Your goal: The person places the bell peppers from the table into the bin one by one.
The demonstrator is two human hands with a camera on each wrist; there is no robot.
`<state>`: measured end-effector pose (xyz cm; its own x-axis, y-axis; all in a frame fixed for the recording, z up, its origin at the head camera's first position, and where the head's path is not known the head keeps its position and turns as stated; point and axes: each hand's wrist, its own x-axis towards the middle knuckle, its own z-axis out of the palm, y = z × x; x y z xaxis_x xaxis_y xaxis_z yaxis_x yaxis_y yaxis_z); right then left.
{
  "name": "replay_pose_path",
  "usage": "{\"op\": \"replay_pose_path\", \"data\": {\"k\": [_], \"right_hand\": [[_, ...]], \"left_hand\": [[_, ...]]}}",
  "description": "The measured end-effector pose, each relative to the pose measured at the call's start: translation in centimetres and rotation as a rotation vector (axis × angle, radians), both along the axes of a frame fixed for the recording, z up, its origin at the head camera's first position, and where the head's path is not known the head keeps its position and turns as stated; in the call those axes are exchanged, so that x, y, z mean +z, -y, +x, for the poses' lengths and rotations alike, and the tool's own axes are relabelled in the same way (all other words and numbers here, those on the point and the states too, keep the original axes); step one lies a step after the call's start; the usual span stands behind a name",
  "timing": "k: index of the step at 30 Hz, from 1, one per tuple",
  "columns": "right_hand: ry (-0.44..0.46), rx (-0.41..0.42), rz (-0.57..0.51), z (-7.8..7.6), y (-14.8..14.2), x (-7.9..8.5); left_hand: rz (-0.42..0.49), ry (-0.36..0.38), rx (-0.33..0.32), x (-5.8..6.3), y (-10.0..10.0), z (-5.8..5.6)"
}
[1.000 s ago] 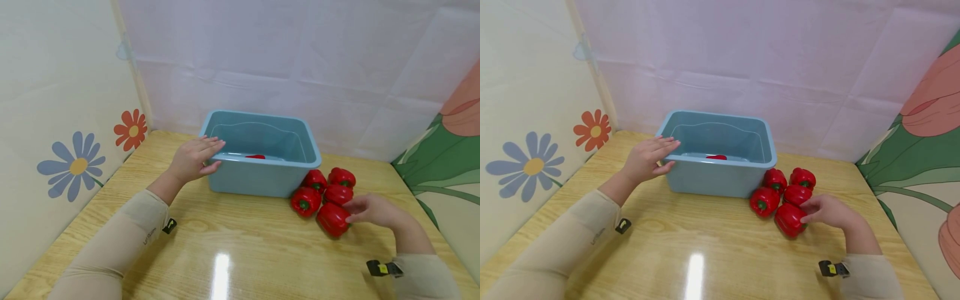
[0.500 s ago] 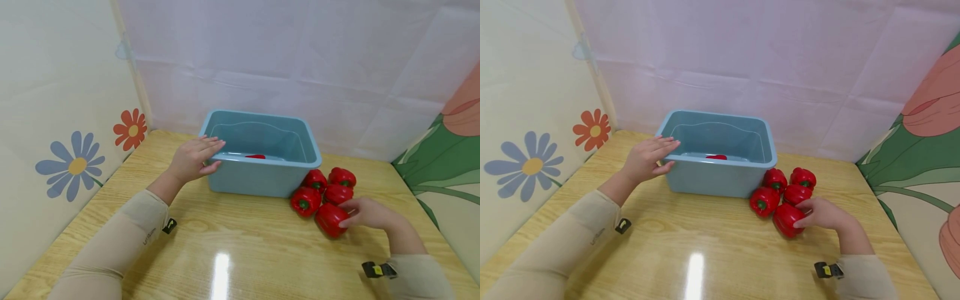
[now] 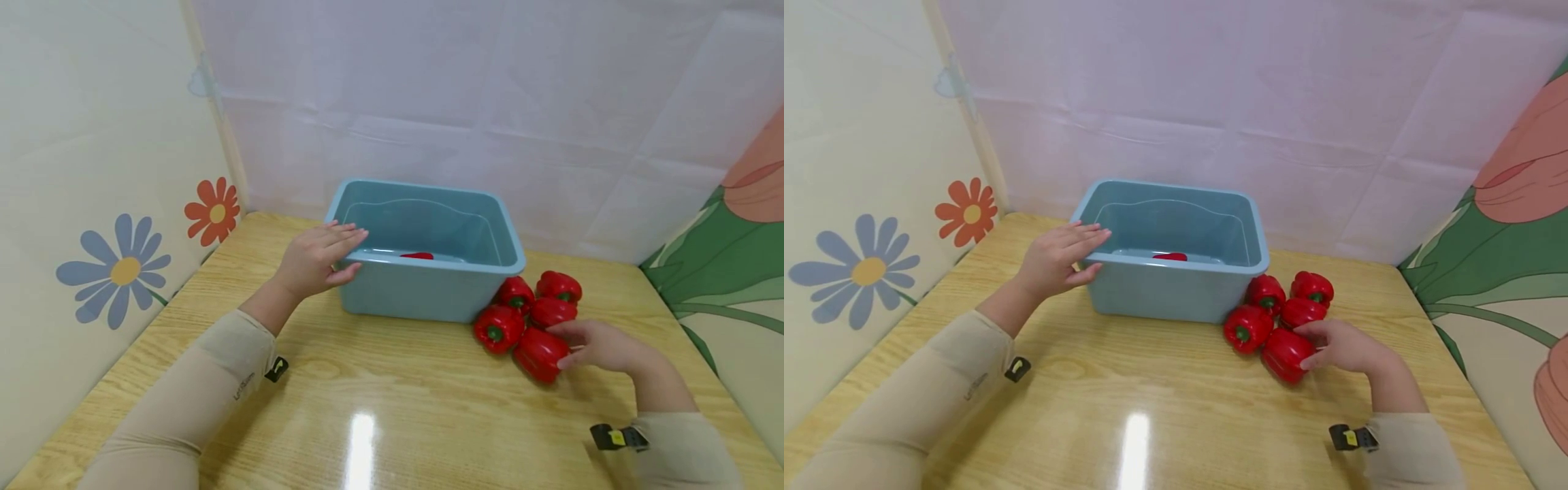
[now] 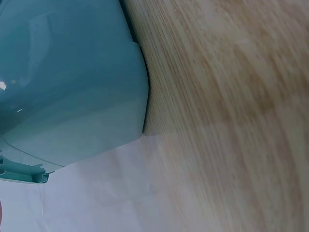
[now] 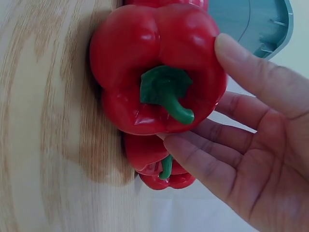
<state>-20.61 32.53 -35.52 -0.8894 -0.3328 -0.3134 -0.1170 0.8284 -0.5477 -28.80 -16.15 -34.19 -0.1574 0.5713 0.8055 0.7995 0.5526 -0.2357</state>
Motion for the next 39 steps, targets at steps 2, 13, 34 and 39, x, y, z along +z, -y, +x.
{"op": "replay_pose_path", "data": {"k": [2,13,34,39], "right_hand": [[0.008,0.002,-0.014,0.0,0.0,0.0],[0.013,0.000,0.036,0.0,0.3,0.0],[0.017,-0.012,0.109,0.1,1.0,-0.9],[0.022,-0.012,0.132,0.1,1.1,-1.2]], "left_hand": [[0.000,0.000,0.001,0.0,0.0,0.0],[0.000,0.007,0.000,0.0,0.1,0.1],[0.003,-0.001,-0.003,0.1,-0.1,0.1],[0.007,-0.003,-0.002,0.0,-0.1,0.0]]}}
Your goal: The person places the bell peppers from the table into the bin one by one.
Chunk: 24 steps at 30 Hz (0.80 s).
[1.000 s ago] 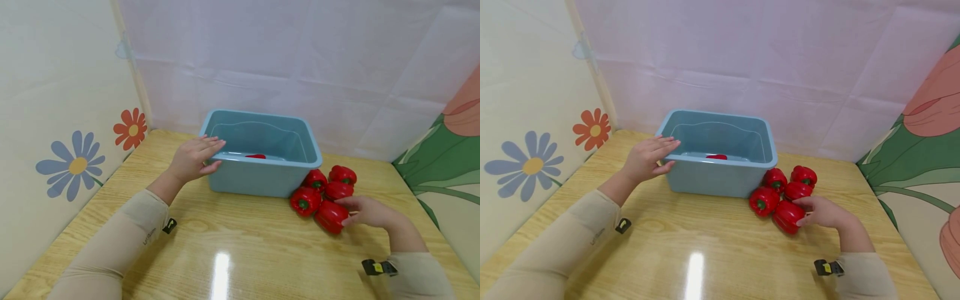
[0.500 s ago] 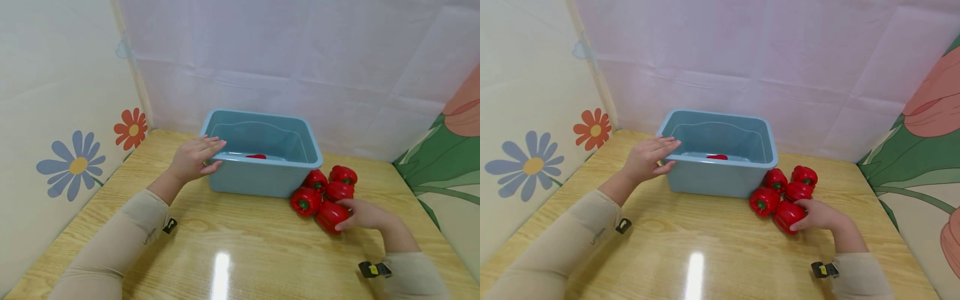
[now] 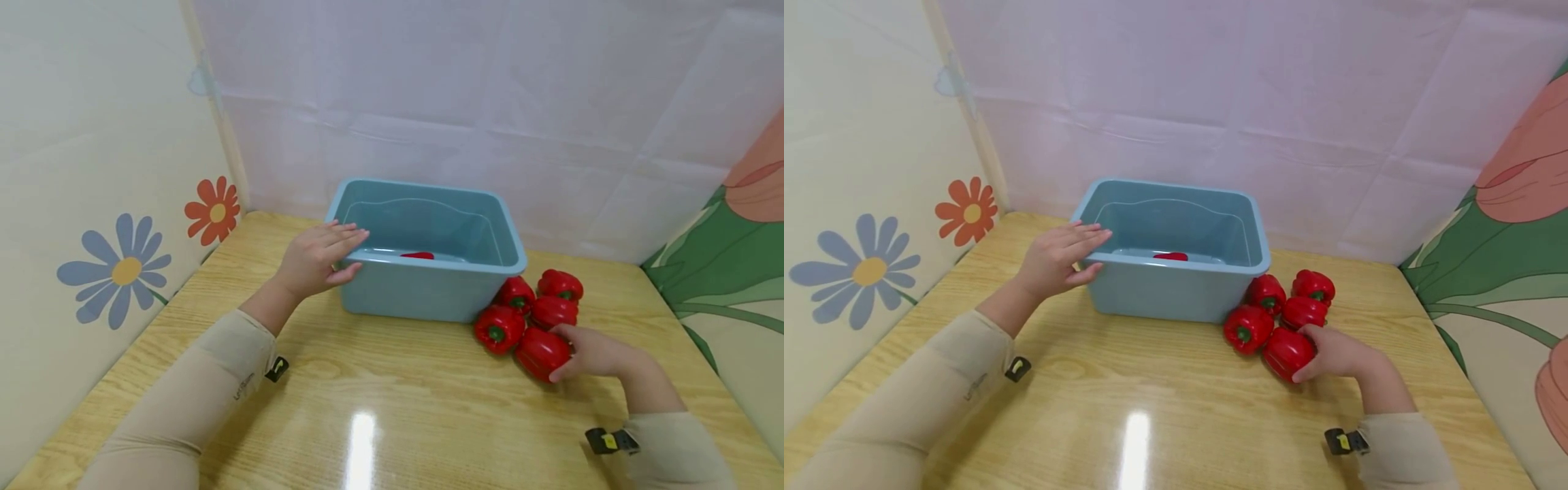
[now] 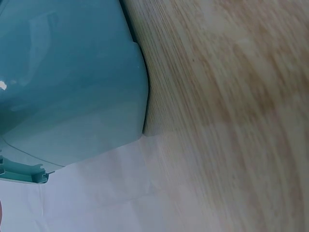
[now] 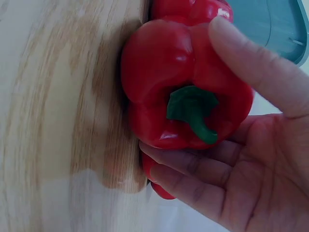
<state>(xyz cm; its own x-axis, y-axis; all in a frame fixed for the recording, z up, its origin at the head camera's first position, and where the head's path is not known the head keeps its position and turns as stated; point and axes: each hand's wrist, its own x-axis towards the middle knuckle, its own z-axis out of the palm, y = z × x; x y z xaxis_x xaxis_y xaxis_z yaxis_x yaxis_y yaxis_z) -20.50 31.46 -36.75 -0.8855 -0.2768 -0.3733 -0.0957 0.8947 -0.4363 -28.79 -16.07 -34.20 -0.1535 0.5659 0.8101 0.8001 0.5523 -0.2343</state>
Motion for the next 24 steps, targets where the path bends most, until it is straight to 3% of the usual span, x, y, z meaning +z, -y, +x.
{"op": "replay_pose_path", "data": {"k": [9,24], "right_hand": [[-0.022,0.012,0.022,-0.06,-0.05,-0.10],[-0.024,0.002,0.017,0.02,-0.08,-0.09]], "left_hand": [[0.000,0.018,0.003,-0.05,0.05,0.10],[-0.072,0.043,0.003,0.46,0.43,0.33]]}}
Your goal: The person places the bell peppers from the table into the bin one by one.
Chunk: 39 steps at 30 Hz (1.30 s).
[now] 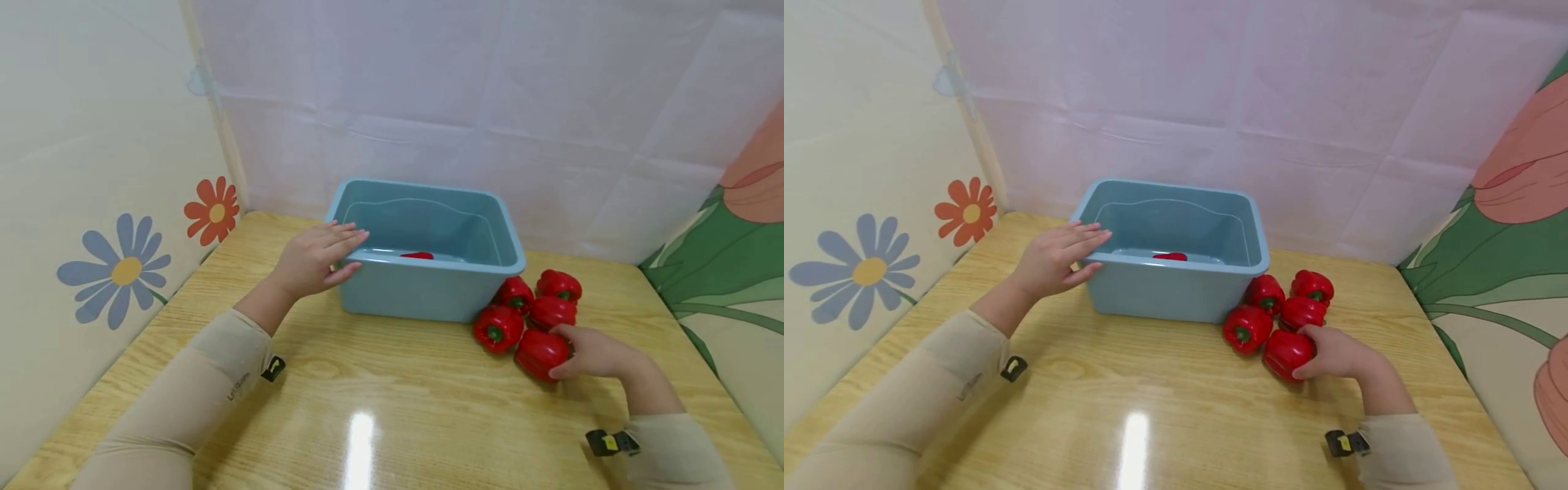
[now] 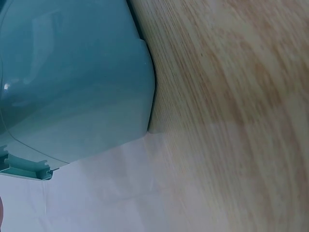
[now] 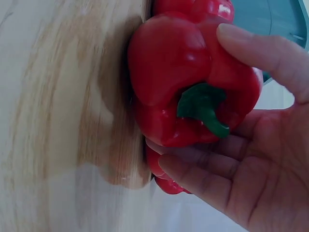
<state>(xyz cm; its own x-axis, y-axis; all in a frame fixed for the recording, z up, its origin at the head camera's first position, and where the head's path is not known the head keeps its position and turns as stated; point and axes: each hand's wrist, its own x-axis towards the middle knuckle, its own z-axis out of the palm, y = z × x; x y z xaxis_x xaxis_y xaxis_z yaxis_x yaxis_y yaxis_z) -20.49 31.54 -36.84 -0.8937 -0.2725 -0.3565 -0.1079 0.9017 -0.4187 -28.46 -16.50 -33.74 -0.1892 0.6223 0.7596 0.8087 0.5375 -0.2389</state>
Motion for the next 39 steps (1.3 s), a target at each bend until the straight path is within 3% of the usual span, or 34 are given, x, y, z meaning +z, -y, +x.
{"op": "replay_pose_path", "data": {"k": [13,23,30,39], "right_hand": [[-0.040,0.056,-0.068,0.2,-0.6,1.2],[-0.038,0.070,-0.202,0.0,-1.3,2.7],[-0.153,0.093,-0.218,0.0,-1.4,3.6],[-0.228,0.032,-0.173,-0.1,-1.0,4.7]], "left_hand": [[-0.019,0.026,0.014,0.0,0.2,0.1],[-0.029,0.036,0.021,-0.2,0.3,0.0],[-0.030,0.037,0.019,-0.1,0.3,0.0],[-0.012,0.033,0.013,0.0,0.2,0.2]]}}
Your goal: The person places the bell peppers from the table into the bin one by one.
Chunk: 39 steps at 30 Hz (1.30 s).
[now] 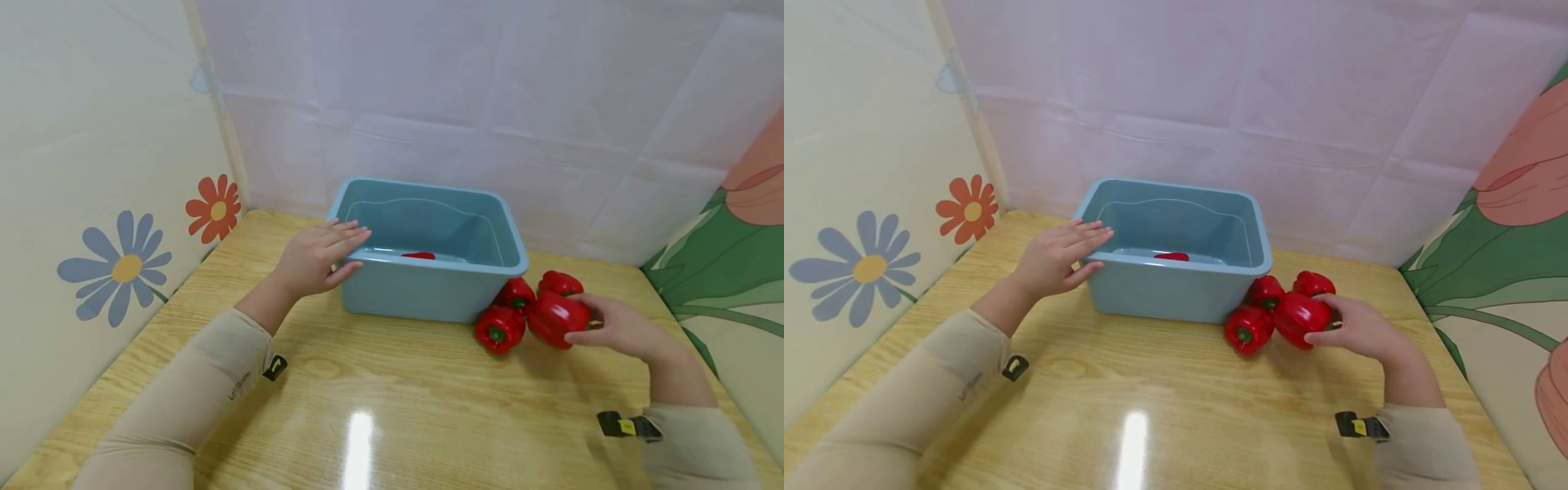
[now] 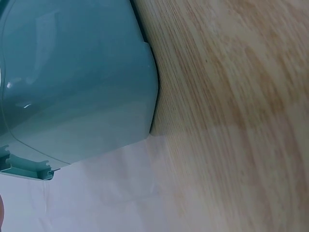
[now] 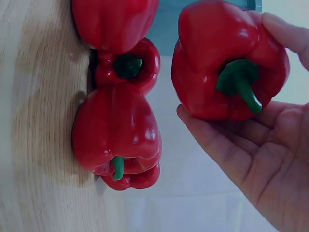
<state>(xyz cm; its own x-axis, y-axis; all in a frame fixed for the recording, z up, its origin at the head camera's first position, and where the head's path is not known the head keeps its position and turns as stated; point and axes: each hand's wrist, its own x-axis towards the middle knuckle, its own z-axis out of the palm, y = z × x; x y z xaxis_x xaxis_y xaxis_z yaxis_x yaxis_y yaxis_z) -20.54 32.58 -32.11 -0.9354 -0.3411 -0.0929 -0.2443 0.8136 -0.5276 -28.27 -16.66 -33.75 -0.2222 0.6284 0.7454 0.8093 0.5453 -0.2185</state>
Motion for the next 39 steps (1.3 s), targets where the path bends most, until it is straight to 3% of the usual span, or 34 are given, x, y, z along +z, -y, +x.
{"op": "replay_pose_path", "data": {"k": [7,18,30,39], "right_hand": [[-0.036,-0.010,-0.011,-0.3,-0.1,0.2],[-0.080,-0.038,-0.004,-1.0,0.0,1.7],[-0.114,-0.082,0.087,-2.3,0.2,4.4],[-0.134,-0.095,0.094,-3.3,0.4,6.3]], "left_hand": [[0.000,-0.006,0.000,0.0,0.1,0.0],[0.010,-0.023,-0.008,-0.1,0.2,0.1],[0.010,-0.037,-0.026,0.0,0.0,0.2],[0.009,-0.055,-0.042,-0.2,0.0,-0.1]]}}
